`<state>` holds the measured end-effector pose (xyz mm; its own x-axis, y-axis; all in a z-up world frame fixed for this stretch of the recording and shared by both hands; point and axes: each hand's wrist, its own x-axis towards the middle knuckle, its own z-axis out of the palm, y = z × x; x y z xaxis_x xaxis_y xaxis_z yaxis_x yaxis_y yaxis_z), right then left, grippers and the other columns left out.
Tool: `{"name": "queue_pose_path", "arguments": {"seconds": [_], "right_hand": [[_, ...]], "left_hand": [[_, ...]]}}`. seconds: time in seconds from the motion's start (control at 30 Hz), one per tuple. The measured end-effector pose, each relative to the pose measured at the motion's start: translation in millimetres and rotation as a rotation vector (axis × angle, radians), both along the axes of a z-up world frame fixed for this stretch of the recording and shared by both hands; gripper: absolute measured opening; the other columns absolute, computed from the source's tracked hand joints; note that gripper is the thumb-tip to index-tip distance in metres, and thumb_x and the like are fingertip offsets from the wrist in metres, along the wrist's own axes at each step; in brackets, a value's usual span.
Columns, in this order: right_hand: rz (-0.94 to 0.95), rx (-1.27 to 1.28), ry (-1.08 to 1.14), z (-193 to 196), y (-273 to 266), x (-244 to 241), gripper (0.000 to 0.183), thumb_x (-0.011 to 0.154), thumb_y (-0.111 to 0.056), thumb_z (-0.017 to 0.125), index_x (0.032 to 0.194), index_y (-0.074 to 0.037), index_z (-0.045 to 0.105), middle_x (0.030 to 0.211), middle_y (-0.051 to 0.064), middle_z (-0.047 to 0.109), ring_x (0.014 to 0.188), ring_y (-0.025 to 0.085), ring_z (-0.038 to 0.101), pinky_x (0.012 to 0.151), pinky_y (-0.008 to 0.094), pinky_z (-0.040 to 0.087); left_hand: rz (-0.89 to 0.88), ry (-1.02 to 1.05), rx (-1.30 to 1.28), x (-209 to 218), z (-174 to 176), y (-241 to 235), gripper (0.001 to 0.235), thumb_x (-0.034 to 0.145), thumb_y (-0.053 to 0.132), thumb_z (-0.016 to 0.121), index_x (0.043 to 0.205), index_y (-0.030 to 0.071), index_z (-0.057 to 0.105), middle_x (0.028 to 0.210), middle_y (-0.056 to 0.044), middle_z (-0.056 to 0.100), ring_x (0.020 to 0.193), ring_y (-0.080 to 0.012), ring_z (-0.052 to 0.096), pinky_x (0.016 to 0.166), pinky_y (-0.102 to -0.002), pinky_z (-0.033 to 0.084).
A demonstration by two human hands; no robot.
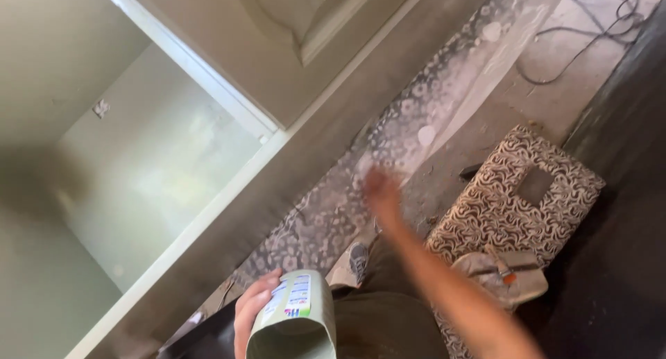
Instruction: The person paints the exterior of a light green cabinet using a paintbrush and a small container of paint. They repeatedly dip the brush into the container and apply paint to the cabinet's edges and panels while standing in an outdoor area.
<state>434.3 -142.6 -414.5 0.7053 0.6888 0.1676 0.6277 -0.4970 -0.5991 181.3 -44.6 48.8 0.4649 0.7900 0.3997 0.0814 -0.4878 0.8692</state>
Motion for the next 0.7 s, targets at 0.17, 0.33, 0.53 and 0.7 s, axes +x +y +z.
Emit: {"name": "queue_pose_path", "arguments": {"seconds": [0.17,0.33,0.53,0.7], "right_hand": [[0.589,0.019,0.874,301,27,-40,0.032,0.098,-0.029,0.062,0.122,-0.012,0.074,0.125,0.005,0.073,0.110,0.012,0.070,0.092,0.026,0.053],[-0.164,-0.330,0.567,337,24,156,0.037,0.104,0.003,0.039,0.110,-0.017,0.071,0.091,0.001,0.071,0.060,0.009,0.052,0.044,0.021,0.041],[-0.668,0.275,0.659,207,16,144,0.018,0.105,-0.011,0.053,0.122,-0.008,0.054,0.091,-0.001,0.064,0.068,0.010,0.058,0.056,0.019,0.049],[0.040,-0.261,1.048,412,41,-39,0.028,0.097,-0.011,0.061,0.123,-0.017,0.069,0.091,0.001,0.070,0.072,0.011,0.057,0.064,0.020,0.048]], "left_hand": [[-0.009,-0.011,-0.027,15,20,-2,0.036,0.105,0.027,0.043,0.115,-0.003,0.058,0.118,-0.029,0.066,0.117,-0.0377,0.069,0.104,-0.041,0.056],[-0.029,-0.017,-0.007,17,15,-6,0.029,0.102,0.025,0.052,0.117,0.001,0.057,0.118,-0.024,0.065,0.118,-0.0391,0.070,0.103,-0.045,0.060],[0.034,0.008,0.031,14,27,-1,0.034,0.102,0.030,0.050,0.117,0.000,0.058,0.117,-0.024,0.067,0.117,-0.0344,0.071,0.103,-0.038,0.057],[0.068,-0.106,-0.037,20,26,-3,0.030,0.100,0.025,0.054,0.117,0.001,0.059,0.117,-0.024,0.066,0.116,-0.0361,0.070,0.101,-0.042,0.060]]}}
